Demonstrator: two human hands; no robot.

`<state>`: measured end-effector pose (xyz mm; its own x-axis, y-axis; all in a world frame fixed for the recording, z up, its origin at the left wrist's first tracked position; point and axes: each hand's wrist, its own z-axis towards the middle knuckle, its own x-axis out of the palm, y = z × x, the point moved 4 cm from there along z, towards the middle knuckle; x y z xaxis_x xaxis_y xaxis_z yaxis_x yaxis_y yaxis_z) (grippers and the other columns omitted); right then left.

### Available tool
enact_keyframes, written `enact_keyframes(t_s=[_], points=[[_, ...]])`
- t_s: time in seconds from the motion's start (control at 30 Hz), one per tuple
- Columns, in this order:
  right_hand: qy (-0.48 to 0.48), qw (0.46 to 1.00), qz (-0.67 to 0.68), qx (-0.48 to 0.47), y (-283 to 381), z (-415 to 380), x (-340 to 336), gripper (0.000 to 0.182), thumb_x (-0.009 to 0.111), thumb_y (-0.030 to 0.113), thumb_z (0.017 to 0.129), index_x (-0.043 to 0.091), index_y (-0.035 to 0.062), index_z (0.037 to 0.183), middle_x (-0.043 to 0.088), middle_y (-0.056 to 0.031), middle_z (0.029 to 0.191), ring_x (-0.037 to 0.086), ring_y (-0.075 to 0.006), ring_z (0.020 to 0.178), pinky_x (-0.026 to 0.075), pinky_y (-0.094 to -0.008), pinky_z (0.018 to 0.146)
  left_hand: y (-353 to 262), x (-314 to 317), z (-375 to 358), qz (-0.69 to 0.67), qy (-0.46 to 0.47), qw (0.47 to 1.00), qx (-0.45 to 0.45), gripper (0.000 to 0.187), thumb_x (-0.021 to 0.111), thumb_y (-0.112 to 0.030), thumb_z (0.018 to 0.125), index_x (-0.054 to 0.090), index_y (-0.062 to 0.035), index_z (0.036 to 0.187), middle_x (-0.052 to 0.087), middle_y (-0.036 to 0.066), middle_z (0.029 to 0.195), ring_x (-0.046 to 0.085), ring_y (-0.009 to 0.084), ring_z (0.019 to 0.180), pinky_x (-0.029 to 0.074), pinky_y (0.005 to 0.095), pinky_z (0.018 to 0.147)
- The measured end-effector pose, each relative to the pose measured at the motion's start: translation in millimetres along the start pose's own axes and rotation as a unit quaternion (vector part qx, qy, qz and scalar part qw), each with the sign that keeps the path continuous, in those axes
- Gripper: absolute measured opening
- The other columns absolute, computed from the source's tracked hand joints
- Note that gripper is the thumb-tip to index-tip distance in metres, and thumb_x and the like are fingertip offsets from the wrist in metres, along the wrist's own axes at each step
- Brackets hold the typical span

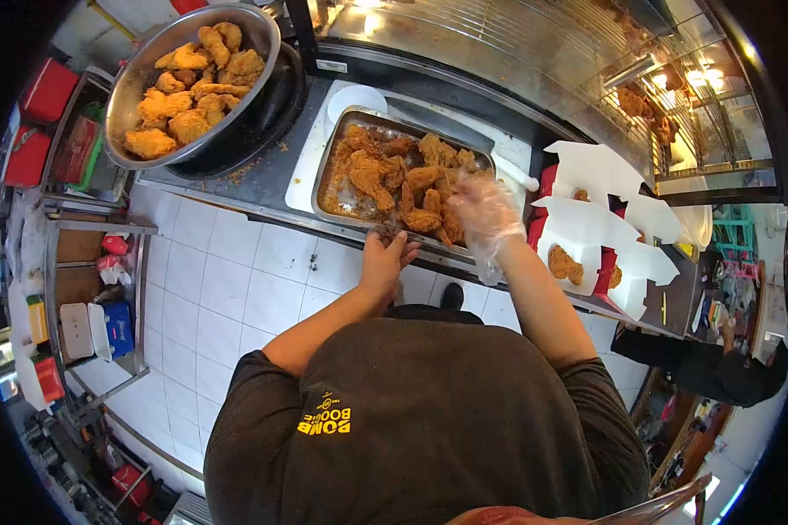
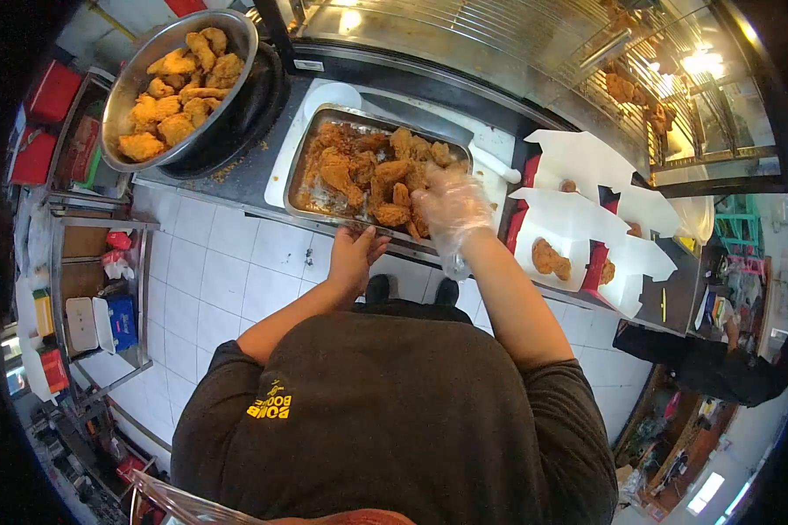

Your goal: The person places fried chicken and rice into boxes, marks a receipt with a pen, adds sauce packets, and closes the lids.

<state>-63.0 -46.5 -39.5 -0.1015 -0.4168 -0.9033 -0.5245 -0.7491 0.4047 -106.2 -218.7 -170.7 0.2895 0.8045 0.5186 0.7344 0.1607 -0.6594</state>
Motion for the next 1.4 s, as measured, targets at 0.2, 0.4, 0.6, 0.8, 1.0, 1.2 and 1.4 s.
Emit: enact_keyframes(t_s=[0.2,0.4,0.6,0.8,1.0,1.2,1.4], points=[[0.068,0.990,-0.117,-0.030,-1,7,36,0.045,0.055,0.036,0.084,0.054,0.0057,0.117,0.058,-0.0152,0.112,0.051,-0.0296,0.111,0.039,-0.0372,0.096,-2,2,-9,-0.016,0.036,0.998,-0.056,0.019,0.053,-0.011,0.088,0.040,-0.0049,0.101,0.052,0.008,0.097,0.061,0.0253,0.096,0.053,0.0320,0.075],[0.109,0.990,-0.084,-0.010,-1,23,40,0.040,0.056,0.036,0.084,0.059,0.0046,0.107,0.057,-0.0166,0.113,0.053,-0.0323,0.107,0.042,-0.0389,0.093,-3,-1,-8,-0.018,0.057,0.996,-0.073,0.024,0.052,-0.013,0.088,0.038,-0.0045,0.105,0.052,0.009,0.103,0.061,0.0233,0.097,0.052,0.0302,0.075],[-0.018,0.990,0.137,0.008,-24,14,32,0.041,0.058,0.033,0.084,0.058,-0.0001,0.108,0.057,-0.0202,0.108,0.054,-0.0340,0.102,0.043,-0.0389,0.088,-7,0,-11,-0.043,0.057,0.993,-0.096,0.015,0.052,-0.010,0.088,0.041,-0.0070,0.097,0.053,0.011,0.103,0.059,0.0296,0.100,0.052,0.0351,0.076],[-0.053,0.650,0.758,0.020,-61,19,65,0.026,0.056,0.018,0.089,0.054,0.0042,0.111,0.061,-0.0079,0.098,0.060,-0.0171,0.084,0.051,-0.0313,0.073,16,-16,-6,-0.047,0.088,0.992,-0.077,0.020,0.055,-0.017,0.088,0.043,-0.0059,0.101,0.053,0.015,0.110,0.057,0.0319,0.103,0.047,0.0390,0.085],[-0.149,0.555,0.815,0.080,-66,-42,-13,0.024,0.057,0.020,0.088,0.053,0.0059,0.108,0.060,-0.0074,0.099,0.060,-0.0191,0.087,0.053,-0.0364,0.074,7,-8,-13,-0.024,0.076,0.992,-0.093,0.024,0.056,-0.017,0.088,0.042,-0.0063,0.105,0.056,0.015,0.108,0.059,0.0310,0.100,0.050,0.0382,0.082],[-0.281,0.685,0.664,0.106,-190,-147,-113,0.031,0.058,0.025,0.087,0.054,0.0035,0.109,0.061,-0.0090,0.095,0.062,-0.0213,0.082,0.054,-0.0366,0.068,11,-9,-14,-0.006,0.016,0.996,-0.091,0.020,0.055,-0.017,0.089,0.044,-0.0087,0.102,0.055,0.012,0.111,0.058,0.0291,0.101,0.050,0.0383,0.080],[-0.170,0.935,-0.022,0.310,-377,-224,-181,0.030,0.051,0.032,0.089,0.064,0.0068,0.098,0.064,-0.0131,0.093,0.063,-0.0188,0.080,0.051,-0.0304,0.068,22,-8,-10,0.000,-0.010,0.998,-0.064,0.017,0.053,-0.026,0.089,0.051,-0.0129,0.100,0.056,0.003,0.105,0.054,0.0215,0.100,0.042,0.0354,0.083]])
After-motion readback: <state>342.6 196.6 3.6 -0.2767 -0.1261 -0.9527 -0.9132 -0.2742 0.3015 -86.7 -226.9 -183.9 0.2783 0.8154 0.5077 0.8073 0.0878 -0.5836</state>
